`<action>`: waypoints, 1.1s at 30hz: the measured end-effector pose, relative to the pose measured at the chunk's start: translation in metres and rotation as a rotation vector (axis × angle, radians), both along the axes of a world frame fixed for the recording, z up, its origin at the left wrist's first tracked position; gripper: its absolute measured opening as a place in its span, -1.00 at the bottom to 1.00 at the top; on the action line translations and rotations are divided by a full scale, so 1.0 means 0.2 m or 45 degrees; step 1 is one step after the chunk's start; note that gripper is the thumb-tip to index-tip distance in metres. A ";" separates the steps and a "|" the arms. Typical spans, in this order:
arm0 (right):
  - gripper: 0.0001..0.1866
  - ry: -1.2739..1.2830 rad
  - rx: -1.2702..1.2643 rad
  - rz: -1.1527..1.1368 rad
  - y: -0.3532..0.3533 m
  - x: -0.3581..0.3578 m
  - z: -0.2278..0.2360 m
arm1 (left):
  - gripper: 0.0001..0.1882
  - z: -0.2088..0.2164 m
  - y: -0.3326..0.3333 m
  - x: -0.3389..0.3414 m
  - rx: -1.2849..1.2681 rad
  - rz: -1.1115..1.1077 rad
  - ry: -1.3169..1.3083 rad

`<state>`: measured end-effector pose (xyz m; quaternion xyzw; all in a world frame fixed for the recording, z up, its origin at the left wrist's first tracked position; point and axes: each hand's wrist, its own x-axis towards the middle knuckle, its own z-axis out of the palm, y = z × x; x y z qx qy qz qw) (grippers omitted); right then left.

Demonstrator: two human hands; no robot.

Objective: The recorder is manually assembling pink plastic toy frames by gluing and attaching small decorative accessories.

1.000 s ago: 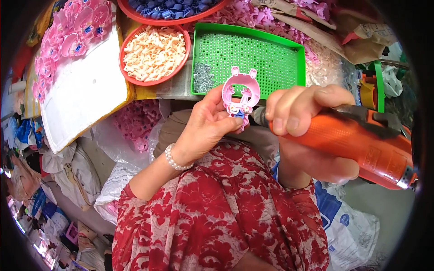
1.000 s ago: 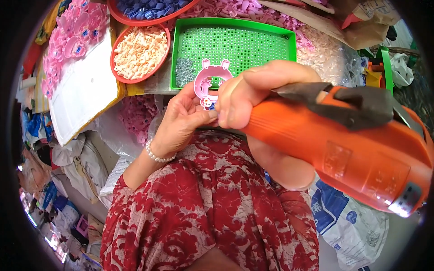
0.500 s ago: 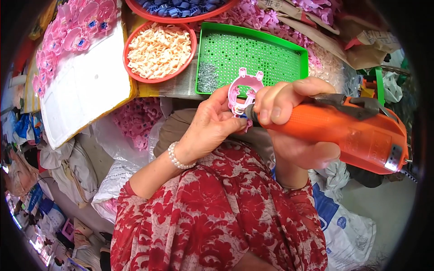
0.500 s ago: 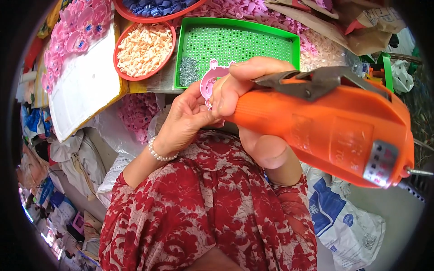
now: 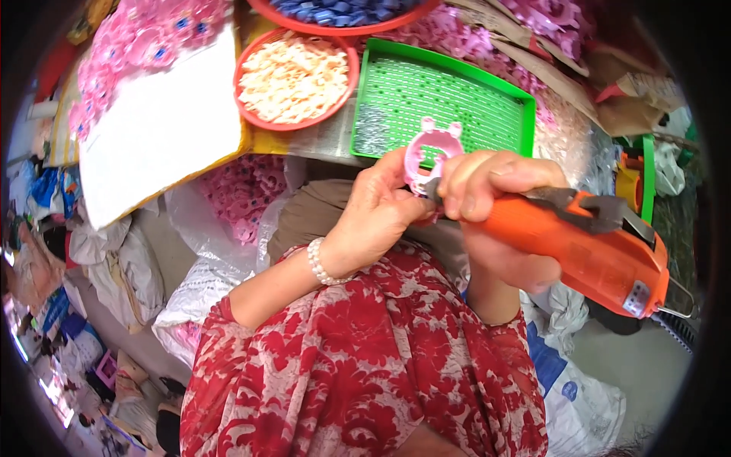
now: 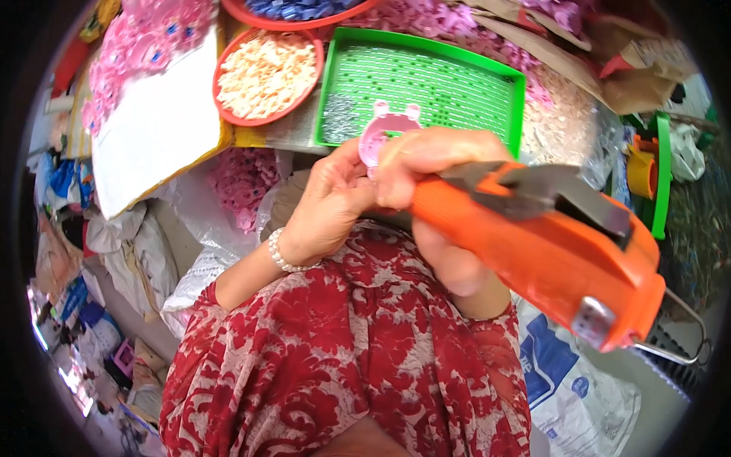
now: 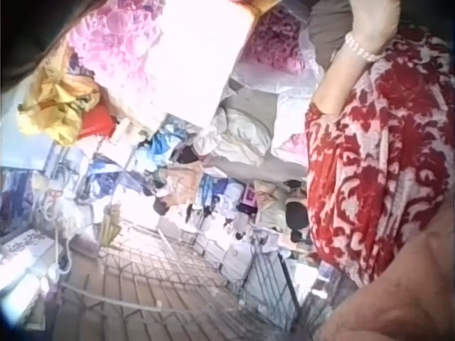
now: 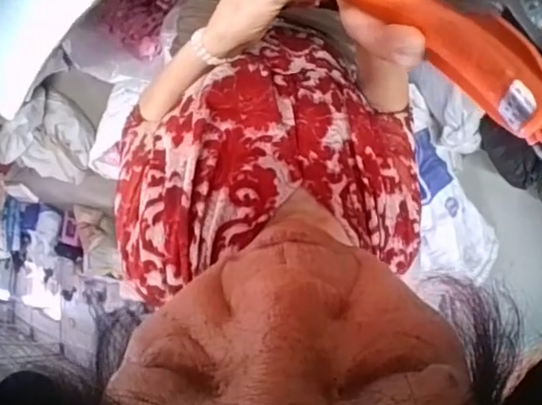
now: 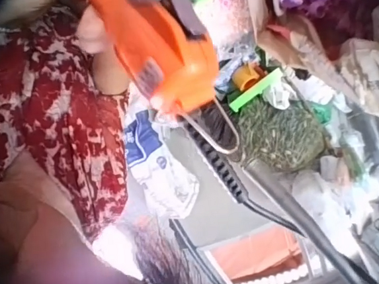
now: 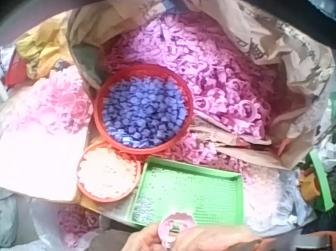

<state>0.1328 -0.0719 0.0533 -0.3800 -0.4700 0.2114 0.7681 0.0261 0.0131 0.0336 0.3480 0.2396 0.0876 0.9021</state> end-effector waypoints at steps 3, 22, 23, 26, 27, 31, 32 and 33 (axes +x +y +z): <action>-0.17 0.029 0.125 0.042 0.01 0.01 0.04 | -0.56 -0.01 0.00 0.00 0.037 -0.065 -0.044; -0.15 0.077 0.056 0.109 0.03 0.00 0.04 | -0.56 0.03 0.05 -0.03 -0.071 -0.175 -0.052; -0.15 0.085 0.055 0.115 0.02 0.00 0.03 | -0.56 0.02 0.05 -0.03 -0.086 -0.180 -0.064; -0.14 0.115 0.044 0.141 0.00 0.00 0.05 | -0.54 0.01 0.06 -0.03 -0.084 -0.197 -0.030; -0.14 0.114 0.042 0.141 0.00 0.00 0.06 | -0.54 0.01 0.06 -0.03 -0.086 -0.196 -0.031; -0.14 0.074 0.059 0.128 -0.01 0.00 0.08 | -0.53 0.01 0.06 -0.04 -0.099 -0.215 -0.058; -0.14 0.067 0.051 0.117 -0.01 0.00 0.09 | -0.52 0.00 0.06 -0.04 -0.120 -0.222 -0.073; -0.14 0.066 0.050 0.116 -0.02 0.00 0.09 | -0.52 0.01 0.06 -0.04 -0.121 -0.224 -0.074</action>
